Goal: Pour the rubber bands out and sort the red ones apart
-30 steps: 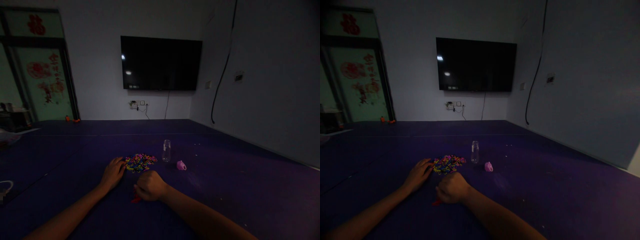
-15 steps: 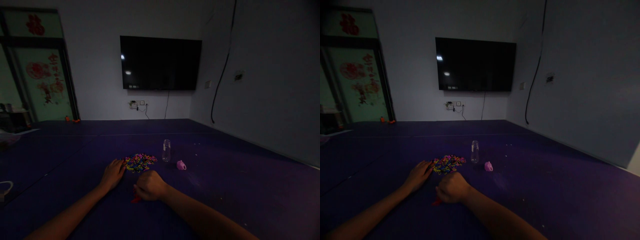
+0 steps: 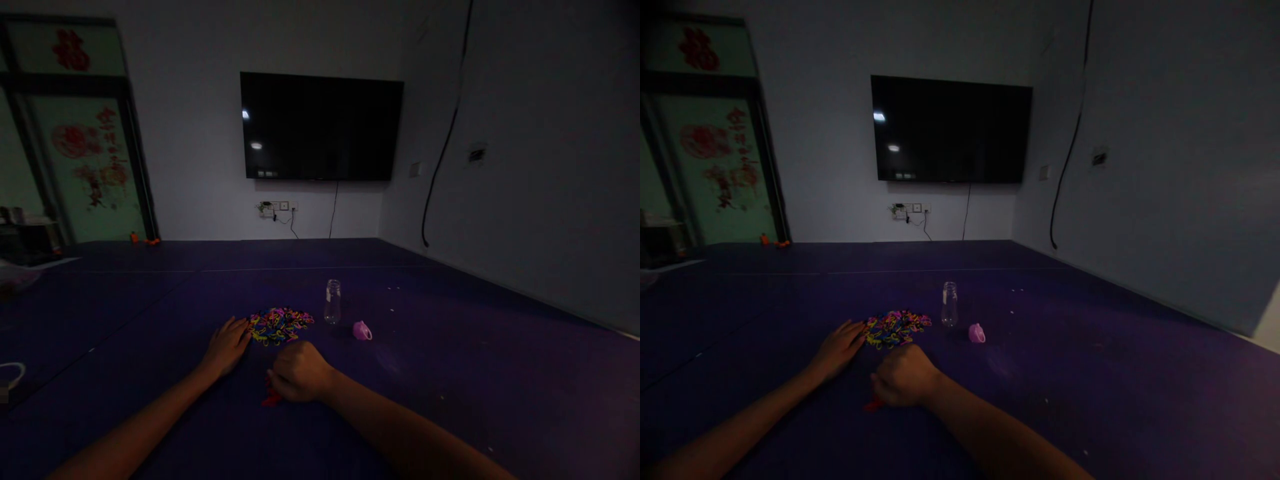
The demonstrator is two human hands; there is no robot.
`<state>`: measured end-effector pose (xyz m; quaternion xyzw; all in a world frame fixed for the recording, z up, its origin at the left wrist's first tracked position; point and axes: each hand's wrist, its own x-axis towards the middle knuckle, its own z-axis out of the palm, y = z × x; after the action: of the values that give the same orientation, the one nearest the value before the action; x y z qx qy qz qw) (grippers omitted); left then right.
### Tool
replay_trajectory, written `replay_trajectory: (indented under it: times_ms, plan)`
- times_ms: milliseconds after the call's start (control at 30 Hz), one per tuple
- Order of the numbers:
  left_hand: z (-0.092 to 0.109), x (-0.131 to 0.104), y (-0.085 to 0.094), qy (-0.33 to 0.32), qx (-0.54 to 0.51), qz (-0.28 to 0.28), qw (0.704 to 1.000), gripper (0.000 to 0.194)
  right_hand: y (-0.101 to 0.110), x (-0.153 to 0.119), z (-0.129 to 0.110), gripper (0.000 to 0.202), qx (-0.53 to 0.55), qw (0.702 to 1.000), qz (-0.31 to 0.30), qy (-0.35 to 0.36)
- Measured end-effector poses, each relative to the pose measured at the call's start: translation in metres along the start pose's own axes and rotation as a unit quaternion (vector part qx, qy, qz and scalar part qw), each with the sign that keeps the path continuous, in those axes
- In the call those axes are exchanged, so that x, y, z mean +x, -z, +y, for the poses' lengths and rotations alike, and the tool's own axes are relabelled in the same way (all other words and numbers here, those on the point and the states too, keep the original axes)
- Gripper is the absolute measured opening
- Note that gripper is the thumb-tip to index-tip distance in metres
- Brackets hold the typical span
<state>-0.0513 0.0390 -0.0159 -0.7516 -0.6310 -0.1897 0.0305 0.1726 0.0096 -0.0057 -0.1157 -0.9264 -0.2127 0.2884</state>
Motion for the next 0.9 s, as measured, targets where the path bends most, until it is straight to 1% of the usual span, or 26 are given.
replay_trajectory:
  times_ms: [167,267,400,633,900]
  plan:
    - [-0.0016,0.0015,0.0021,-0.015,-0.014,0.028,0.999,0.037,0.0004,0.0004,-0.0007,0.034,0.001,1.000,0.000,-0.007]
    - [-0.0025,0.0031,0.0032,-0.028,-0.049,0.040,0.998,0.035,0.0011,0.0007,-0.0013,0.033,0.000,1.000,0.003,-0.009]
    - [-0.0028,0.0036,0.0032,-0.027,-0.088,0.056,0.994,0.033,0.0014,0.0005,-0.0014,0.033,0.001,1.000,0.000,-0.008]
    - [0.0004,0.0017,0.0063,-0.010,-0.079,0.052,0.995,0.034,0.0003,0.0005,-0.0007,0.034,-0.007,1.000,0.008,-0.004]
    - [0.0022,-0.0013,0.0094,-0.024,-0.087,0.061,0.994,0.031,0.0012,0.0011,-0.0019,0.035,-0.008,1.000,0.006,-0.010]
